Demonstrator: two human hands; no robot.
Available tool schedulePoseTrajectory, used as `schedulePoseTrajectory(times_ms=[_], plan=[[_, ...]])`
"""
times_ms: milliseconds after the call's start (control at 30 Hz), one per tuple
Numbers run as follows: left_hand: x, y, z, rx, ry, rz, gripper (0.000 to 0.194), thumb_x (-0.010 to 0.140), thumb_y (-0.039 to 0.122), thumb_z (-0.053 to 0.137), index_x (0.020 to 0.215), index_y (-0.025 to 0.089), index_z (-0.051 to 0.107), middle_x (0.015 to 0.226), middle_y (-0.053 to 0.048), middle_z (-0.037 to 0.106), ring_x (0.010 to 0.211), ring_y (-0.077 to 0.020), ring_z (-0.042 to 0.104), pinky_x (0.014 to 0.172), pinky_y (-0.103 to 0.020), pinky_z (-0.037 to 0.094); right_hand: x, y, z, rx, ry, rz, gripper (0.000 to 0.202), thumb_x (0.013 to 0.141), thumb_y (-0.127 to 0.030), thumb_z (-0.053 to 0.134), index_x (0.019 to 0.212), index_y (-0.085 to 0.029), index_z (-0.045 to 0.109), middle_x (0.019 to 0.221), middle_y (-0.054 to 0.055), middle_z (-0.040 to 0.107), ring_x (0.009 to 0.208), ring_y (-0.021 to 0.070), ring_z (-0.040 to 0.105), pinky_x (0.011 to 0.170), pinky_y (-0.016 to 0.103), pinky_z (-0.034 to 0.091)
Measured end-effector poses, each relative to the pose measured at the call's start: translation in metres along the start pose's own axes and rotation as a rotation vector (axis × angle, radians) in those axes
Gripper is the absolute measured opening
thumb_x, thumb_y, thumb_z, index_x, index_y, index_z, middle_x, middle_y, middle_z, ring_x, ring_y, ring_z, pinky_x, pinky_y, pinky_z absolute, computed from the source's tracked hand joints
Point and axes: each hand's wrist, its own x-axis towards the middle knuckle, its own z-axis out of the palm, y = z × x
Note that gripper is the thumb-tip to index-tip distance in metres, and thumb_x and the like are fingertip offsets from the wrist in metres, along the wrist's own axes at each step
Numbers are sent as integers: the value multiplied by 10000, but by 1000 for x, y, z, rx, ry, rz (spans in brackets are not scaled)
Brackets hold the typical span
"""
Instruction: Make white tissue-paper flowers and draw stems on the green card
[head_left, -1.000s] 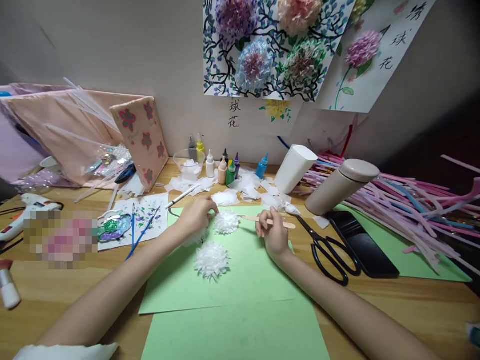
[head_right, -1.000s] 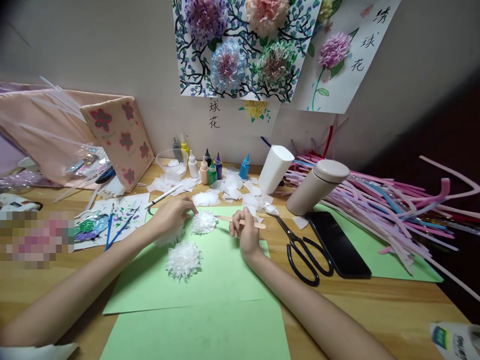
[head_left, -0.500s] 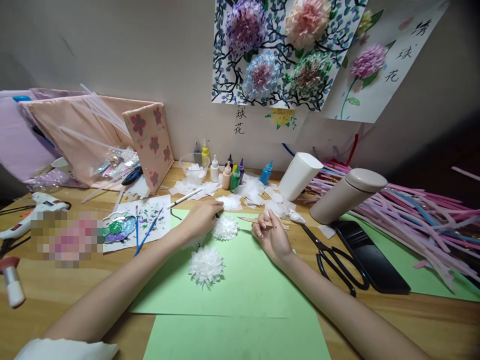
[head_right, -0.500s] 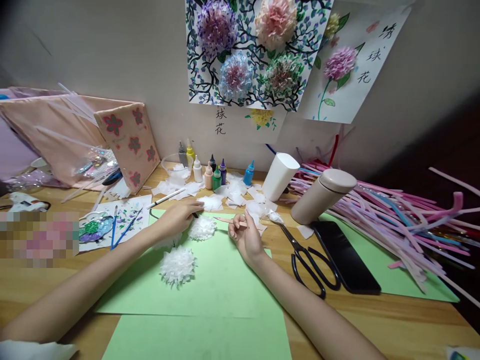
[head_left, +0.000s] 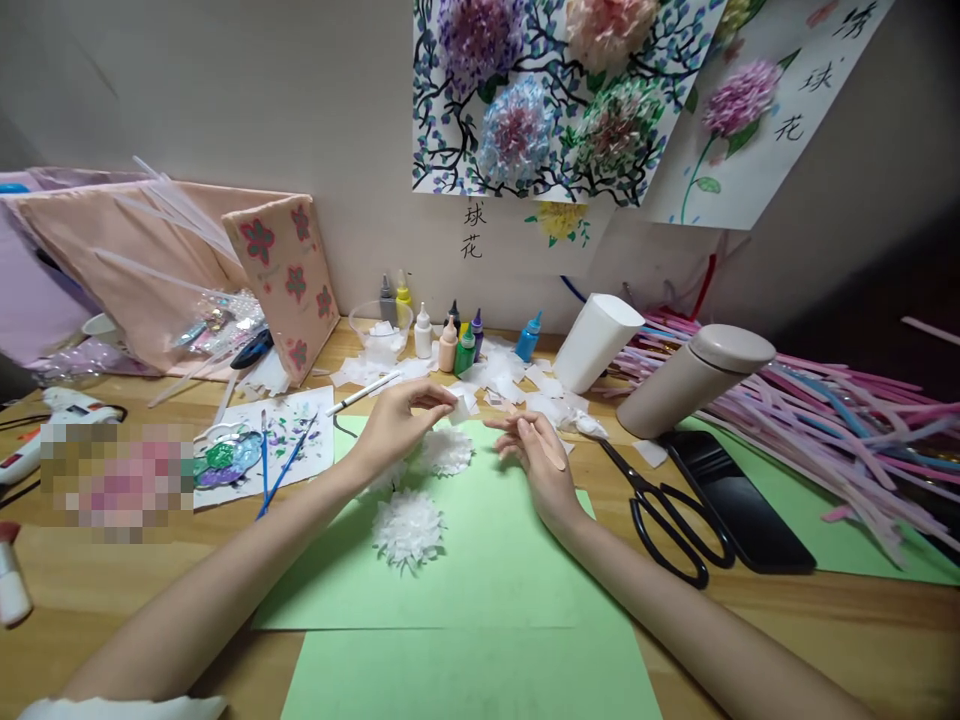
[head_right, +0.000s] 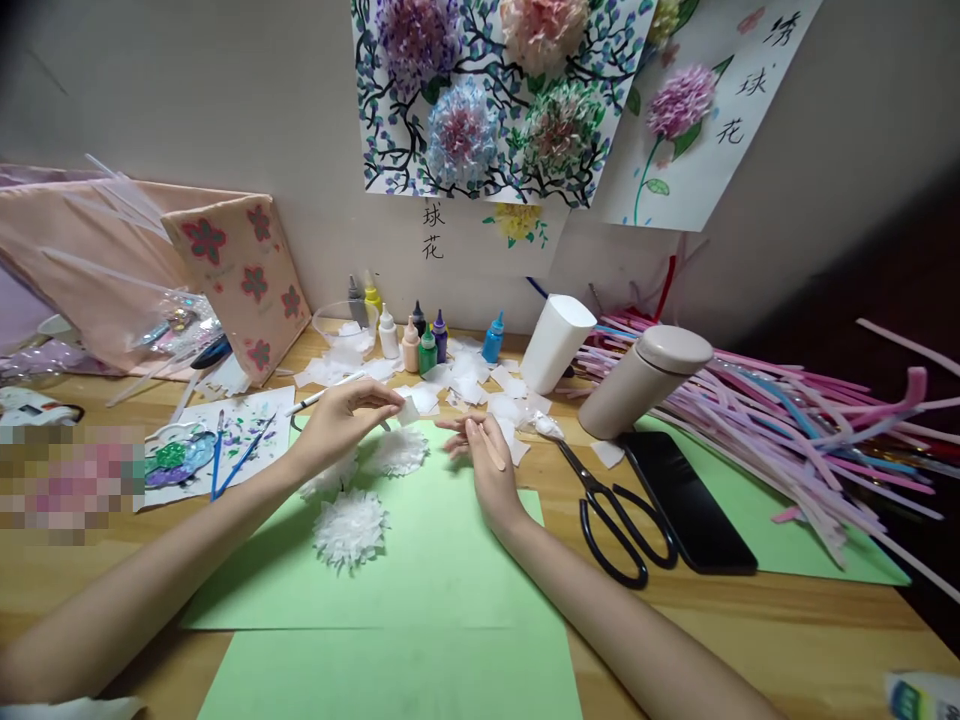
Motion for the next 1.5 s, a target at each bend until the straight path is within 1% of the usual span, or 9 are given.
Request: schedulePoseTrajectory(times_ms=[100, 200, 300, 467, 567, 700, 833, 1200, 1500], plan=[[-1, 6, 5, -192, -28, -112, 228, 715, 328, 640, 827, 131, 623, 852, -62, 675, 754, -154, 631, 725, -292, 530, -2, -5, 2, -90, -32, -37, 190, 870, -400, 455, 863, -216, 500, 1025, 68, 639, 798, 157, 615, 730, 310, 499], [-4, 11, 10, -269, -84, -166, 272, 662, 318, 692, 831, 124, 605, 839, -63, 668, 727, -145, 632, 703, -283, 538, -5, -7, 2, -149, -123, -26, 185, 802, -374, 573, 786, -210, 489, 1058, 77, 633, 877, 186, 620, 786, 345, 492], [-7, 13, 13, -235, -122, -115, 264, 674, 316, 682, 850, 135, 603, 825, -47, 659, 723, -134, 625, 707, -277, 536, -7, -5, 2, -172, -188, -15, 244, 720, -336, 670, 705, -206, 464, 994, 77, 653, 894, 212, 618, 770, 368, 495], [-10, 10, 15, -133, -157, -28, 256, 725, 334, 635, 892, 146, 588, 798, -29, 639, 719, -127, 610, 691, -261, 524, -8, 1, 0, -200, -141, -58, 273, 688, -304, 699, 645, -195, 452, 797, 42, 650, 741, 176, 622, 691, 316, 494], [-11, 9, 15, 9, -131, 53, 194, 777, 281, 581, 926, 157, 573, 842, -31, 626, 745, -120, 594, 697, -248, 498, -7, 0, 0, -213, -123, -51, 268, 682, -294, 704, 643, -192, 459, 769, 31, 639, 716, 162, 615, 676, 294, 486], [-15, 12, 17, 426, -54, 268, 142, 837, 235, 492, 932, 170, 575, 904, -51, 592, 798, -141, 559, 673, -254, 436, -6, -1, 1, -208, -79, -33, 272, 707, -317, 679, 677, -200, 436, 757, 18, 620, 695, 153, 612, 660, 286, 487], [-19, 14, 22, 638, -171, 368, 187, 863, 270, 449, 930, 169, 591, 869, -61, 590, 739, -142, 546, 588, -232, 380, -5, 1, 1, -172, -92, 5, 273, 720, -358, 661, 698, -204, 436, 756, 16, 619, 700, 160, 628, 678, 300, 500], [-23, 12, 28, 770, -149, 320, 245, 850, 325, 438, 745, 162, 589, 749, -30, 596, 611, -113, 511, 485, -229, 281, -10, -5, 2, -99, -295, 24, 207, 787, -291, 582, 714, -219, 401, 943, 56, 656, 851, 179, 631, 806, 357, 472], [-25, 16, 29, 721, -161, 205, 223, 804, 310, 471, 697, 160, 597, 726, -18, 599, 563, -99, 497, 453, -227, 245, -11, -3, 0, -114, -313, 5, 238, 774, -309, 596, 707, -230, 382, 923, 69, 675, 843, 207, 645, 779, 373, 479]])
